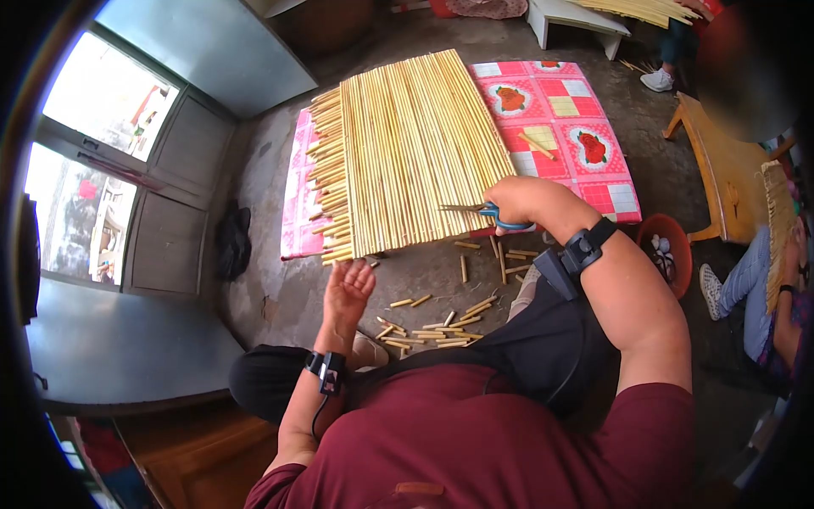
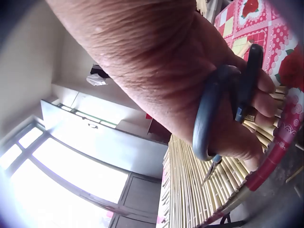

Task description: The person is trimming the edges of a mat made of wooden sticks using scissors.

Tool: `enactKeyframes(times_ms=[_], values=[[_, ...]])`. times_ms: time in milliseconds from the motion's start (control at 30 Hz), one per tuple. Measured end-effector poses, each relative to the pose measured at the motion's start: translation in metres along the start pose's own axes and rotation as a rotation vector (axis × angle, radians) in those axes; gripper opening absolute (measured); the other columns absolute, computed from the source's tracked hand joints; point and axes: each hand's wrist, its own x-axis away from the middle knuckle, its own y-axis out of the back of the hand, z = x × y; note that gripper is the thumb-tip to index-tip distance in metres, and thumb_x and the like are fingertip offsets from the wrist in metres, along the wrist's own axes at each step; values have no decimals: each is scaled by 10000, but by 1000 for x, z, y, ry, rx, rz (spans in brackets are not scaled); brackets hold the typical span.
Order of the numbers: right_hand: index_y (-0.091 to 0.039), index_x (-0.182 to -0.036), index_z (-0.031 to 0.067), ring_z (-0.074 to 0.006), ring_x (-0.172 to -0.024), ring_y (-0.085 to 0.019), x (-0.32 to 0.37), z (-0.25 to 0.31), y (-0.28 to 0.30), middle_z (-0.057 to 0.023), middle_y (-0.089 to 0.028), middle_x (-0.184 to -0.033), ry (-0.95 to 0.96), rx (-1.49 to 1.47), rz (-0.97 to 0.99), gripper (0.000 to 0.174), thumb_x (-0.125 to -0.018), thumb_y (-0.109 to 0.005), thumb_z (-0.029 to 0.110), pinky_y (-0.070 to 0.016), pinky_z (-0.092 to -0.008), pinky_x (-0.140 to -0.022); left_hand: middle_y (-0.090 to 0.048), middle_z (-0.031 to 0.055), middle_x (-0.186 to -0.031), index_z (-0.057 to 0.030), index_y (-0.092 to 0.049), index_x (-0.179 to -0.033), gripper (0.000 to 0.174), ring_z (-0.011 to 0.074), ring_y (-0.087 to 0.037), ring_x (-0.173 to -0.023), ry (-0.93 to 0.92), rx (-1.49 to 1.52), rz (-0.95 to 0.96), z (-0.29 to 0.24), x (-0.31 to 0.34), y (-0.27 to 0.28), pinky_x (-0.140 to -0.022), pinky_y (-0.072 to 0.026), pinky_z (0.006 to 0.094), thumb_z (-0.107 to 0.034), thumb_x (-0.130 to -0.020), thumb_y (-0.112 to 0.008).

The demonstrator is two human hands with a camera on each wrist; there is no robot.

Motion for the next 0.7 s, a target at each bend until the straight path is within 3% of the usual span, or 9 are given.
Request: enactKeyframes(times_ms=[133,167,267,400,600,667,700], values=[[-661,-964,43,-366,-902,-670,4,16,-2,-184,-689,-901,18,103,-48,334,-714,-798,217,-525,-455,-741,-643,71,-1100,-120,-604,-1132,368,239,-621,-1025,0,14,-26,-30,-17,7,-837,-531,420,-429,-934,-624],[-662,-968,42,-365,-904,-671,5,19,-5,-188,-689,-901,27,127,-73,323,-720,-787,208,-528,-457,-744,-670,54,-1025,-122,-610,-1114,318,227,-652,-908,18,19,-78,-32,-19,5,-781,-549,401,-388,-940,-625],[-662,-979,20,-373,-895,-676,-2,19,-20,-205,-689,-894,8,169,-151,301,-739,-749,180,-538,-463,-744,-688,48,-960,-120,-615,-1093,254,222,-661,-807,-11,-17,-185,-28,-40,16,-754,-555,391,-329,-949,-614],[-662,-997,-2,-381,-893,-678,3,33,-27,-203,-695,-903,6,126,-115,360,-750,-777,234,-537,-464,-754,-693,49,-932,-109,-623,-1065,188,220,-657,-784,4,-71,-37,-23,-22,15,-741,-554,398,-252,-946,-596],[-657,-1033,-12,-377,-902,-680,6,39,-38,-202,-700,-914,-40,104,-84,497,-748,-793,373,-529,-469,-763,-711,94,-1007,-93,-646,-1064,214,215,-657,-730,199,-93,114,7,10,9,-762,-546,439,-229,-898,-648],[-646,-966,-2,-396,-869,-672,13,45,-39,-215,-689,-862,5,63,-140,472,-752,-783,396,-518,-481,-738,-707,110,-1036,-86,-643,-1080,228,223,-655,-729,277,-135,98,15,17,9,-781,-547,456,-216,-893,-646],[-642,-942,2,-402,-858,-669,18,52,-37,-219,-684,-847,25,13,-165,456,-752,-782,393,-513,-485,-733,-700,126,-1067,-84,-640,-1093,238,251,-670,-802,315,-145,147,17,20,8,-811,-546,483,-206,-889,-640]])
